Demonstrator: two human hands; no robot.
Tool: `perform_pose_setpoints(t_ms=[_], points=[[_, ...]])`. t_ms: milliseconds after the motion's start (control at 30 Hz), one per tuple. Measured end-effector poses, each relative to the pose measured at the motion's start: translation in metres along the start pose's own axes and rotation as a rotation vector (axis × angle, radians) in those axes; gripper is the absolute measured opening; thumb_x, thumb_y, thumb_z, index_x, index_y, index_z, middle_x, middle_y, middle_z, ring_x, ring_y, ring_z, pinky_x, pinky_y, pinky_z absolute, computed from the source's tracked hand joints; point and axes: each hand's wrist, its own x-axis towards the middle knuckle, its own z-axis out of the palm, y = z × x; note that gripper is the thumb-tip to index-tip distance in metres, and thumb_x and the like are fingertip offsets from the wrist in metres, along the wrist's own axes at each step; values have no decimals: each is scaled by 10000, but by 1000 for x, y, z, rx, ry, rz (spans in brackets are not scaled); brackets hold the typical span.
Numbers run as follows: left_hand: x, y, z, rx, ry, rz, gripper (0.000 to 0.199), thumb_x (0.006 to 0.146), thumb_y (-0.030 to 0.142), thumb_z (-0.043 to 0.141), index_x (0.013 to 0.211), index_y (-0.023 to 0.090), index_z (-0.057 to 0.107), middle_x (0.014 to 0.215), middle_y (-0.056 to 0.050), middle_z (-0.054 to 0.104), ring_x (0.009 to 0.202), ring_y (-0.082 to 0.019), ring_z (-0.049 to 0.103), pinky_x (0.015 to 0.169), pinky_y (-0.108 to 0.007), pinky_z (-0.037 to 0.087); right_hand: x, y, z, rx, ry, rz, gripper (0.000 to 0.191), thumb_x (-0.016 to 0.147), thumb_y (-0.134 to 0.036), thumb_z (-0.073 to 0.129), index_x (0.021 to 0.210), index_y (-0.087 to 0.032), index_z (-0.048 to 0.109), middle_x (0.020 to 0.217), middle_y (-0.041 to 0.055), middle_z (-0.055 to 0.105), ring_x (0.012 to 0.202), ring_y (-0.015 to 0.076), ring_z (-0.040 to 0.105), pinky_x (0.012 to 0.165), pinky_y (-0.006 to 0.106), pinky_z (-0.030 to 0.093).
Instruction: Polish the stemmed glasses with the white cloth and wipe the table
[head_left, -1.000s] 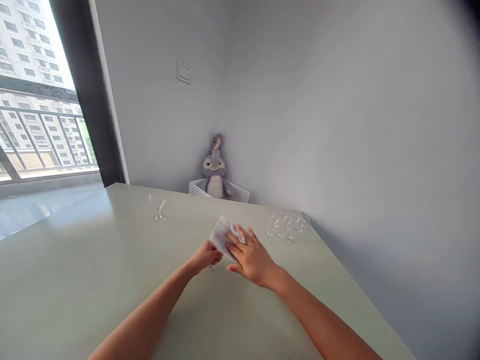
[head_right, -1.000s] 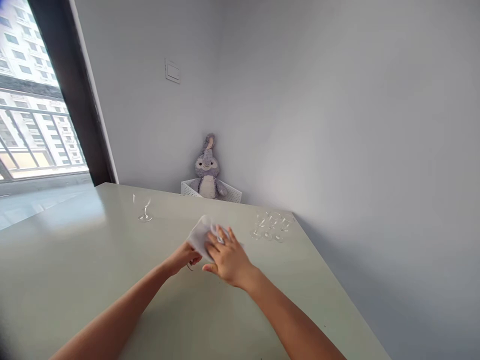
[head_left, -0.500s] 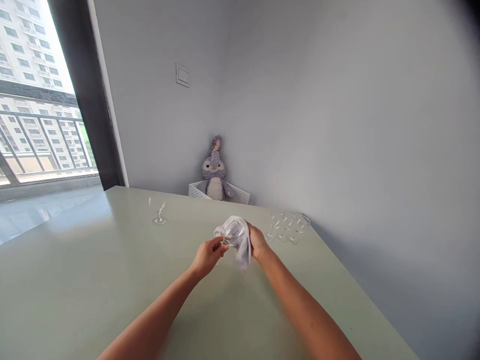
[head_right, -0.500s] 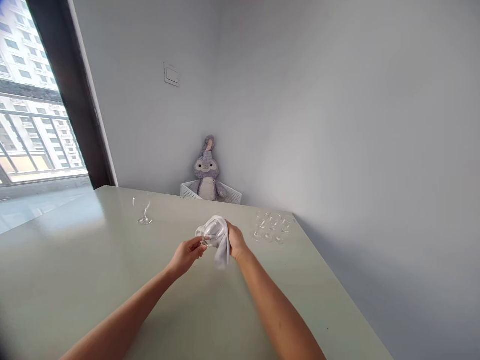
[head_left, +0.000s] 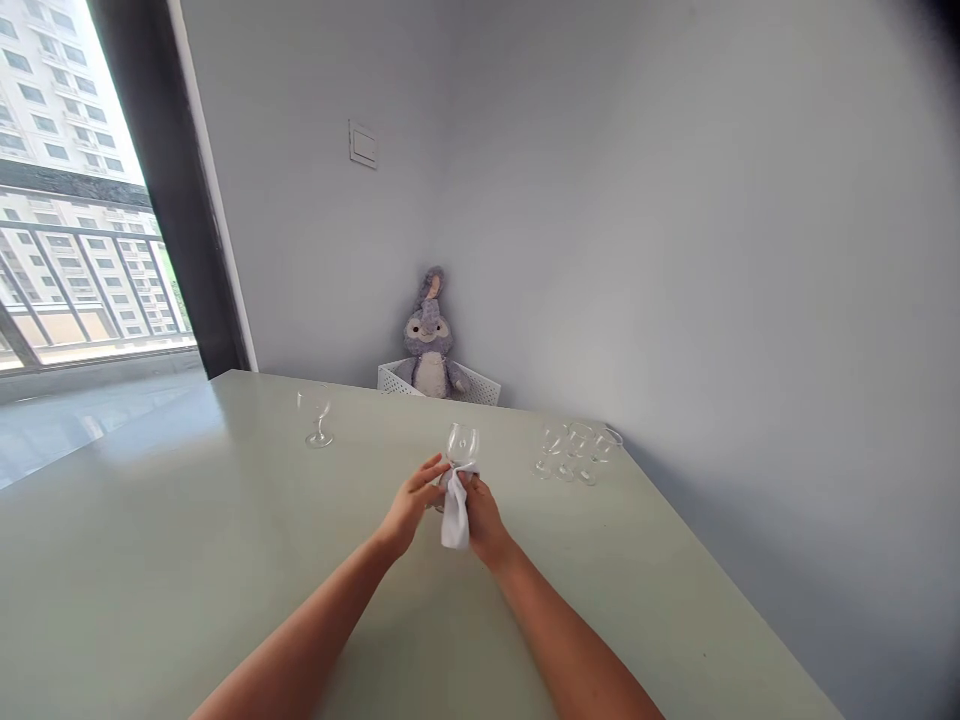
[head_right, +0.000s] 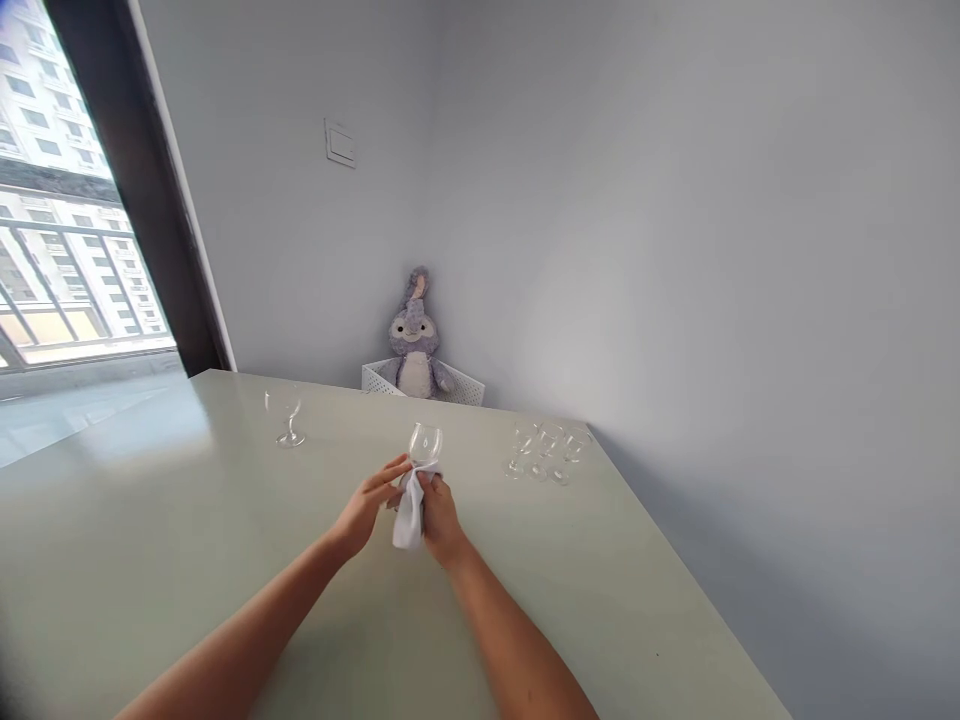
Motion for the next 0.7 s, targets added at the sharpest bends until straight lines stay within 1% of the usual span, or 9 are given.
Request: perform_pose_setpoints(t_ms=[100,233,300,367,433,500,600,667,700], points=[[1,6,-5,-395,-165,-165,400,759,357,545,1129,207,566,1197,-94,544,1101,-253,487,920,-388,378,-2,-3,-12,3,-72,113,299,727,-478,587,742,-180,604,620,0,553,572,127,510,538,253,411],[-2,10,-3,-630,-241,-238,429,688,313,661,1090,211,547,1133,-95,580,895,-206,587,791,-344,448,-13,0,-10,15,-138,191,217,671,-412,663,679,-207,594,585,-24,521,549,119,495,516,249,418],[-3,11,-3,-606,-207,-207,410,651,289,697,1026,186,566,1067,-92,608,852,-193,592,756,-309,448,-15,1,-6,11,-176,192,199,640,-371,696,703,-207,601,615,-23,540,555,121,507,521,255,436],[-2,12,-4,-511,-168,-166,416,625,288,717,996,166,573,990,-83,629,832,-188,591,705,-270,441,-12,1,-4,9,-194,212,245,656,-409,668,775,-202,614,683,2,583,579,139,534,531,282,460],[0,13,-6,-426,-121,-142,430,624,299,717,999,158,560,960,-83,634,781,-168,586,627,-234,422,-5,0,-7,6,-117,226,314,668,-472,624,794,-185,609,703,26,604,588,160,552,522,303,468],[3,12,-10,-418,-56,-131,441,646,308,701,1024,165,524,961,-86,636,683,-119,560,560,-210,395,1,-4,-15,3,17,196,331,651,-498,617,719,-175,583,625,13,583,562,156,538,514,291,454],[7,7,-16,-516,30,-148,400,691,322,666,1024,175,497,917,-71,639,560,-53,484,544,-195,395,1,-15,-27,-23,129,83,311,643,-482,632,644,-181,553,541,-25,518,547,132,491,541,257,416],[9,1,-19,-580,61,-189,327,704,338,651,954,167,527,847,-43,629,538,-41,469,562,-196,417,-7,-24,-27,-185,68,-51,263,634,-434,661,686,-183,600,600,-11,540,628,151,498,600,266,407],[10,-1,-20,-609,71,-211,289,701,342,652,899,162,544,795,-25,616,538,-42,474,567,-197,426,-13,-28,-23,-312,-4,-141,233,620,-396,682,710,-190,625,662,5,561,695,171,503,645,280,406]])
